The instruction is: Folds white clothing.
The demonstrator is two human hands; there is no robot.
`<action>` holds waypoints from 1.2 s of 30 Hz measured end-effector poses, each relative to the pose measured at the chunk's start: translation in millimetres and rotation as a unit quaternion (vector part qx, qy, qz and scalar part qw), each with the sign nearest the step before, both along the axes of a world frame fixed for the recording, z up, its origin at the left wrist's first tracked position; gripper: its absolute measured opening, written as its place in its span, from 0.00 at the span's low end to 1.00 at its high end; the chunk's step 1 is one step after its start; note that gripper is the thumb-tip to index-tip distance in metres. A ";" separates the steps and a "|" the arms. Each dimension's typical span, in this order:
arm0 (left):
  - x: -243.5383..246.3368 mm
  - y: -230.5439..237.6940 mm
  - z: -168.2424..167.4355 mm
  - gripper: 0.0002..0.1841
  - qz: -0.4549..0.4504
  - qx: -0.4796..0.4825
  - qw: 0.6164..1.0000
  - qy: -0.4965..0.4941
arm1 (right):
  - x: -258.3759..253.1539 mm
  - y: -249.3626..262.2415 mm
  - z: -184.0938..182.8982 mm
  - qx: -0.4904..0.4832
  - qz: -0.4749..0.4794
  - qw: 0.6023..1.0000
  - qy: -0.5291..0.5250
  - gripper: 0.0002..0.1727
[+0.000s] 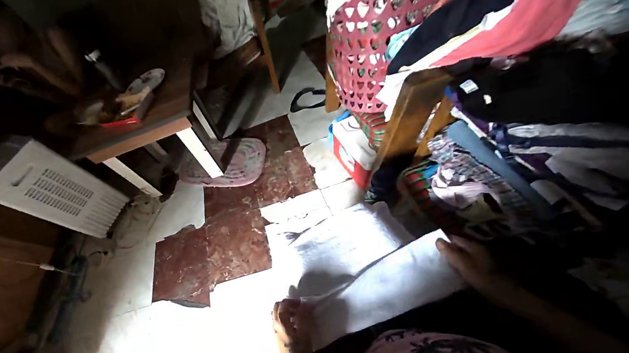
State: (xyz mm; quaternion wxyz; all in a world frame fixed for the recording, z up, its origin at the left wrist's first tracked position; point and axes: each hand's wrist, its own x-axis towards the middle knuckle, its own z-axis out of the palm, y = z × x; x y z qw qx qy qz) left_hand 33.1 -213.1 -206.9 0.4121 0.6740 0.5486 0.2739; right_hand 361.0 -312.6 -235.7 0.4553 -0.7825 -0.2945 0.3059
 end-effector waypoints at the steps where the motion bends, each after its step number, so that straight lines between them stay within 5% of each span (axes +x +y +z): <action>1: 2.7 -1.5 -4.2 0.11 0.012 0.028 0.999 -0.021 | -0.2 -1.3 0.8 0.005 -0.001 1.000 -0.003 0.21; 5: 10.3 -0.7 -14.4 0.10 0.056 0.095 0.994 0.008 | 2.2 -1.4 -6.6 0.004 0.007 0.999 -0.047 0.22; 15: 3.2 6.6 -17.5 0.15 0.075 0.012 0.982 0.172 | 1.9 0.6 -46.2 0.036 0.032 0.974 -0.221 0.17; 19: 20.1 30.5 -17.5 0.15 0.078 0.196 0.970 0.121 | 1.8 28.7 -36.8 0.135 0.038 0.913 -0.384 0.23; 22: 58.1 58.6 -16.2 0.12 0.059 0.229 0.967 0.095 | -23.9 66.0 -16.6 0.193 0.125 0.906 -0.356 0.14; 25: 78.0 99.1 -25.1 0.23 0.078 0.073 0.986 0.130 | -30.3 101.4 -27.2 0.173 0.194 0.901 -0.347 0.13; 29: 77.0 143.3 -35.5 0.22 0.088 -0.071 0.978 0.178 | -21.8 121.6 -36.6 0.140 0.174 0.935 -0.274 0.22; 36: 75.4 154.4 -40.2 0.15 0.147 -0.005 0.986 0.077 | 2.5 136.7 -48.4 -0.018 0.155 0.983 -0.096 0.38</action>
